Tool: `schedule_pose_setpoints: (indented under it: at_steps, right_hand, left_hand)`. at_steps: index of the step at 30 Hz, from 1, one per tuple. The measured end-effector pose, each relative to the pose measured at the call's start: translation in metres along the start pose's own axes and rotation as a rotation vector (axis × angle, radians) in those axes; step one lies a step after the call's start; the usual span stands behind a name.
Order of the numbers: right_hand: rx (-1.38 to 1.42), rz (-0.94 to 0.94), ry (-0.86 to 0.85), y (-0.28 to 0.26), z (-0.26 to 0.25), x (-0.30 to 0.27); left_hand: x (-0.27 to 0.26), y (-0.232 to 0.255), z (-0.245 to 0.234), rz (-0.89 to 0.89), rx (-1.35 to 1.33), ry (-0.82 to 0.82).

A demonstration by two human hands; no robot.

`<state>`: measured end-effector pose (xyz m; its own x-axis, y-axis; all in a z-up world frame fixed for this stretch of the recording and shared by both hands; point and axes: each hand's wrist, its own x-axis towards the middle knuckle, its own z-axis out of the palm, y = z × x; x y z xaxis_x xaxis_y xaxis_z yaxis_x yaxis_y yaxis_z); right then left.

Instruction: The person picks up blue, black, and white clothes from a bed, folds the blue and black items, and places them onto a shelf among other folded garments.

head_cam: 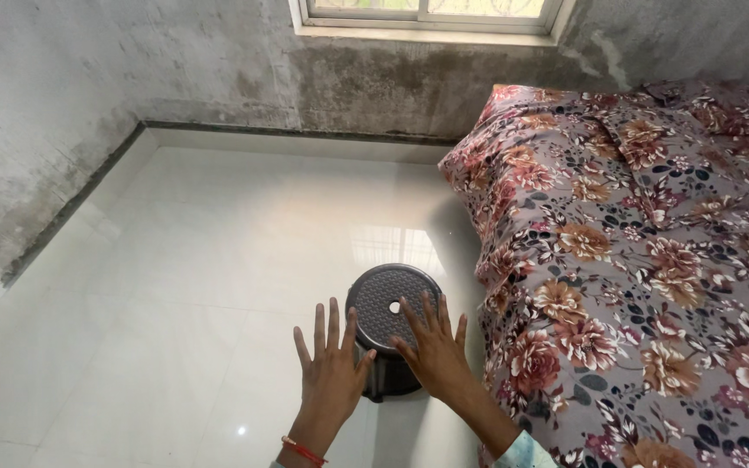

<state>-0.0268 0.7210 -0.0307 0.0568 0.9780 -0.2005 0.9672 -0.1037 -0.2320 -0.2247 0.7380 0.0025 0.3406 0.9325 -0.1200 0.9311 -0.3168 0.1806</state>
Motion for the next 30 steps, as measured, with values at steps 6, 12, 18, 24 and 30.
schedule_pose_setpoints:
  at_steps: [6, 12, 18, 24, 30]
  right_hand:
    - [-0.002, 0.007, 0.008, 0.026, 0.005, 0.039]
    - [-0.028, 0.092, -0.140, 0.046, 0.029, 0.068]
    - [-0.083, 0.154, -0.158, 0.062, 0.063, 0.091]
    - [-0.069, 0.266, -0.230, 0.068, 0.091, 0.098]
    - [0.005, 0.387, -0.223, 0.084, 0.125, 0.114]
  left_hand:
    - [0.046, 0.005, 0.025, 0.084, 0.027, 0.160]
    - [0.077, 0.005, 0.054, 0.083, 0.048, 0.083]
    - [0.107, -0.008, 0.080, 0.064, 0.053, -0.039]
    - [0.131, -0.024, 0.107, 0.025, 0.127, -0.266]
    - [0.163, -0.040, 0.136, 0.079, 0.191, -0.314]
